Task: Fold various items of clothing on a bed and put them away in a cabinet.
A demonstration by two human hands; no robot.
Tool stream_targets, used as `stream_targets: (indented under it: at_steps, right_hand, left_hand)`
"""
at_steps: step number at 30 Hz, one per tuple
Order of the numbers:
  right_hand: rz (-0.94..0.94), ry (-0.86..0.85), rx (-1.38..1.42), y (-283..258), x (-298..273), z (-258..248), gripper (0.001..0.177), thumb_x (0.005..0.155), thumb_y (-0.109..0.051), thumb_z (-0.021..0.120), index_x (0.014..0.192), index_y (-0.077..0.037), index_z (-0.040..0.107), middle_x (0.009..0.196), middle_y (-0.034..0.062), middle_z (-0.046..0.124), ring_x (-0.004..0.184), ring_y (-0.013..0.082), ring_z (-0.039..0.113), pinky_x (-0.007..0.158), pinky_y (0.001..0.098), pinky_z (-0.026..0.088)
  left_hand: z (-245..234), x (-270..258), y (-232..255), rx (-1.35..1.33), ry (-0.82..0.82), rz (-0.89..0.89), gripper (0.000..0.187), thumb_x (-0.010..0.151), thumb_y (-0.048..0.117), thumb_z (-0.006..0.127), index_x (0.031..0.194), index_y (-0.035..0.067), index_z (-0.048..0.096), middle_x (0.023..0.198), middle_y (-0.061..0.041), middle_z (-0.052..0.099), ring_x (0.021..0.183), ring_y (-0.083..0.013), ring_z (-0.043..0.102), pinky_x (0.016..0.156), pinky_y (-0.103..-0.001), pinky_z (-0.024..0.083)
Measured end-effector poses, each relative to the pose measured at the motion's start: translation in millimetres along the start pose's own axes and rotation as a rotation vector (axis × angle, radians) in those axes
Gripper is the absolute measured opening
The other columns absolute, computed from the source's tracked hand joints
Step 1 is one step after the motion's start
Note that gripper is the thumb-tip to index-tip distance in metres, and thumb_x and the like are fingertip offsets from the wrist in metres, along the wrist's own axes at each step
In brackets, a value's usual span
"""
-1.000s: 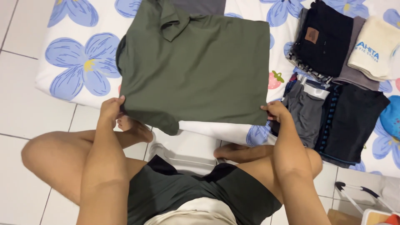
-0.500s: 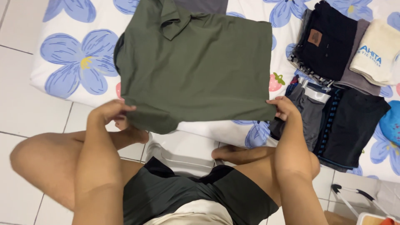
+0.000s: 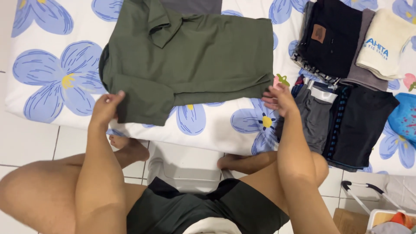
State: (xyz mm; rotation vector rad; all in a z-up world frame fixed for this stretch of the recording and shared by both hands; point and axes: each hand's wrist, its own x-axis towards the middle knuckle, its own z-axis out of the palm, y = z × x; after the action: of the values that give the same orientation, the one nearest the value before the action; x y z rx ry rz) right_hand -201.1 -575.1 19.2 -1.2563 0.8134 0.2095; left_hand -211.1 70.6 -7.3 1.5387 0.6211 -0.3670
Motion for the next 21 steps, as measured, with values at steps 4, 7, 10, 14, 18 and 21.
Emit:
stream_targets:
  at_steps: [4,7,10,14,18,21]
  right_hand:
    - [-0.018,-0.107,-0.235,21.6,20.0,3.2,0.079,0.095,-0.013,0.071,0.158,-0.020,0.023,0.105,0.0138,0.069,0.079,0.0245,0.071,0.057,0.0320,0.051]
    - [-0.117,-0.125,-0.180,28.5,37.3,8.1,0.084,0.096,-0.011,0.069,0.162,-0.026,0.019,0.106,0.0126,0.068,0.078,0.0208,0.069,0.056,0.0279,0.051]
    - [-0.197,-0.160,-0.158,33.1,64.1,7.8,0.084,0.100,-0.006,0.071,0.168,-0.018,0.023,0.122,0.0171,0.072,0.089,0.0219,0.075,0.063,0.0273,0.054]
    - [-0.327,-0.127,-0.162,15.0,44.3,39.8,0.096,0.093,-0.002,0.066,0.163,-0.029,0.005,0.128,0.0167,0.066,0.095,0.0232,0.071,0.072,0.0295,0.057]
    - [-0.631,-0.031,-0.367,31.2,73.8,18.8,0.088,0.093,0.002,0.072,0.163,-0.015,0.021,0.153,0.0186,0.045,0.132,0.0297,0.058,0.103,0.0373,0.053]
    - [-0.753,0.106,-0.700,36.7,83.4,13.1,0.087,0.085,-0.002,0.081,0.157,-0.007,0.032,0.145,0.0233,0.050,0.128,0.0330,0.059,0.103,0.0382,0.051]
  left_hand:
    - [5.8,9.4,-1.8,0.410,-0.012,0.013,0.041,0.087,0.035,0.081,0.104,-0.001,0.073,0.093,-0.009,0.073,0.083,-0.0184,0.065,0.073,-0.031,0.051]
    - [8.7,4.8,15.0,0.278,-0.089,-0.077,0.037,0.090,0.031,0.077,0.106,-0.002,0.072,0.096,-0.010,0.074,0.083,-0.0194,0.066,0.072,-0.032,0.051]
    - [17.6,0.5,52.1,-0.043,-0.128,-0.128,0.038,0.095,0.031,0.072,0.116,0.000,0.068,0.101,-0.008,0.073,0.085,-0.0201,0.067,0.067,-0.038,0.049]
    - [49.5,-31.2,109.1,-0.531,-0.144,0.002,0.033,0.096,0.031,0.068,0.123,0.014,0.061,0.112,-0.005,0.072,0.096,-0.0209,0.069,0.074,-0.040,0.054]
    - [23.3,36.6,14.4,-0.114,0.191,0.361,0.043,0.094,0.030,0.076,0.131,0.013,0.062,0.124,-0.008,0.068,0.113,-0.0233,0.065,0.088,-0.041,0.057]
    - [8.2,49.5,-16.7,0.408,0.443,0.534,0.054,0.092,0.030,0.085,0.134,0.006,0.062,0.123,-0.015,0.068,0.109,-0.0283,0.066,0.088,-0.045,0.057]
